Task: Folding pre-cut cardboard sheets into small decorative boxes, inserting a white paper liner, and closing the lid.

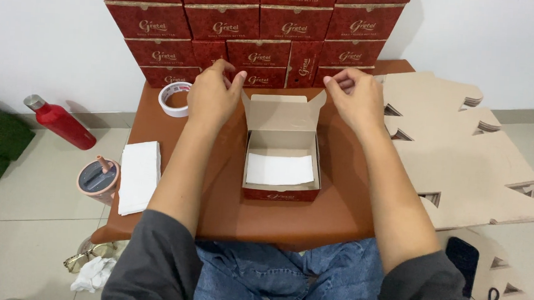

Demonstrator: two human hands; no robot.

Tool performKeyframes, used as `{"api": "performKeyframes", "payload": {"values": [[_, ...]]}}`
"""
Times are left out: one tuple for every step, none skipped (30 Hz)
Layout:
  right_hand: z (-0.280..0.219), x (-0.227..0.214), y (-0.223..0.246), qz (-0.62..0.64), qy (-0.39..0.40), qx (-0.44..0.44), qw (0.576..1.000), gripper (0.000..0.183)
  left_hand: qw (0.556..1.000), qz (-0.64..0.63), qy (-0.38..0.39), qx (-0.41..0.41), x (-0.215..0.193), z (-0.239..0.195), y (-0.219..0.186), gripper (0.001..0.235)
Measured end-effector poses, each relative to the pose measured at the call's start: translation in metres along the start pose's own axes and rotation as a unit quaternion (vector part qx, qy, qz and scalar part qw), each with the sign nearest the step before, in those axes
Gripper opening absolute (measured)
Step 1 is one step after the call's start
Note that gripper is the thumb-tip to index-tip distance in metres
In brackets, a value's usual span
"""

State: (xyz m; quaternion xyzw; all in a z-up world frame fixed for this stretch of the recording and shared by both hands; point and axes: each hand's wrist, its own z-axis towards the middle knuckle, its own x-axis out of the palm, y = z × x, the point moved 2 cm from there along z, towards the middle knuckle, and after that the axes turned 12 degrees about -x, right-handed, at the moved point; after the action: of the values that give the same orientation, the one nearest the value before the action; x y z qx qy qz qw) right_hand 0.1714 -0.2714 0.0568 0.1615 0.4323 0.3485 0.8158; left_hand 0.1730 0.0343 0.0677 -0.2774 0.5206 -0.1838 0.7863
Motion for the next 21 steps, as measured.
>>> {"api": "performKeyframes", "payload": {"values": [[0.004,0.000,0.007,0.000,0.000,0.000,1.000,0.014,1.000,0.000,0.000,0.000,0.003,0.005,0.000,0.031],[0.006,0.000,0.013,-0.017,0.019,0.014,1.000,0.014,1.000,-0.007,0.023,-0.012,0.008,0.010,0.001,0.025],[0.008,0.001,0.019,-0.033,0.038,0.028,0.998,0.014,0.999,-0.014,0.045,-0.025,0.013,0.015,0.002,0.019],[0.009,0.003,0.014,-0.033,0.038,0.029,0.998,0.014,0.999,-0.014,0.046,-0.025,0.015,0.016,0.003,0.019],[0.009,0.006,0.009,-0.032,0.041,0.024,0.998,0.012,0.998,-0.020,0.047,-0.030,0.018,0.017,0.003,0.013],[0.011,0.009,0.005,-0.031,0.045,0.018,0.998,0.011,0.998,-0.026,0.047,-0.035,0.019,0.018,0.004,0.008],[0.010,0.005,0.008,-0.030,0.045,0.018,0.998,0.011,0.998,-0.025,0.047,-0.036,0.016,0.016,0.002,0.008],[0.007,0.002,0.010,-0.021,0.041,0.013,0.999,0.013,0.997,-0.034,0.047,-0.042,0.014,0.014,0.002,0.006],[0.004,-0.001,0.013,-0.011,0.037,0.009,0.999,0.015,0.997,-0.043,0.048,-0.049,0.011,0.010,0.002,0.007],[0.000,-0.005,0.018,-0.010,0.038,0.011,0.999,0.015,0.997,-0.041,0.049,-0.050,0.008,0.007,-0.001,0.007],[-0.003,-0.010,0.024,-0.003,0.034,0.005,0.999,0.017,0.997,-0.047,0.049,-0.047,0.004,0.003,-0.004,0.008],[-0.005,-0.015,0.031,0.005,0.029,-0.004,1.000,0.019,0.997,-0.054,0.046,-0.043,-0.002,0.000,-0.007,0.009],[-0.011,-0.020,0.039,0.005,0.030,-0.005,1.000,0.019,0.997,-0.054,0.045,-0.044,-0.002,-0.001,-0.004,0.009],[-0.016,-0.026,0.048,0.011,0.025,-0.024,0.999,0.021,0.997,-0.051,0.045,-0.043,-0.002,-0.001,-0.003,0.010],[-0.021,-0.032,0.057,0.017,0.020,-0.043,0.999,0.023,0.997,-0.048,0.045,-0.042,-0.002,-0.001,-0.001,0.012],[-0.027,-0.036,0.063,0.017,0.018,-0.046,0.999,0.023,0.997,-0.049,0.043,-0.039,-0.013,-0.011,-0.004,0.012],[-0.033,-0.040,0.069,0.020,0.011,-0.059,0.998,0.024,0.997,-0.056,0.042,-0.028,-0.024,-0.021,-0.007,0.015],[-0.040,-0.044,0.074,0.024,0.003,-0.070,0.997,0.024,0.997,-0.063,0.044,-0.017,-0.034,-0.032,-0.010,0.018],[-0.049,-0.050,0.081,0.024,0.001,-0.071,0.997,0.024,0.997,-0.063,0.043,-0.014,-0.045,-0.047,-0.014,0.018],[-0.059,-0.055,0.088,0.045,-0.007,-0.069,0.997,0.026,0.996,-0.080,0.039,-0.012,-0.055,-0.063,-0.017,0.021],[-0.070,-0.060,0.095,0.067,-0.014,-0.068,0.995,0.028,0.995,-0.098,0.035,-0.009,-0.065,-0.079,-0.019,0.024]]}}
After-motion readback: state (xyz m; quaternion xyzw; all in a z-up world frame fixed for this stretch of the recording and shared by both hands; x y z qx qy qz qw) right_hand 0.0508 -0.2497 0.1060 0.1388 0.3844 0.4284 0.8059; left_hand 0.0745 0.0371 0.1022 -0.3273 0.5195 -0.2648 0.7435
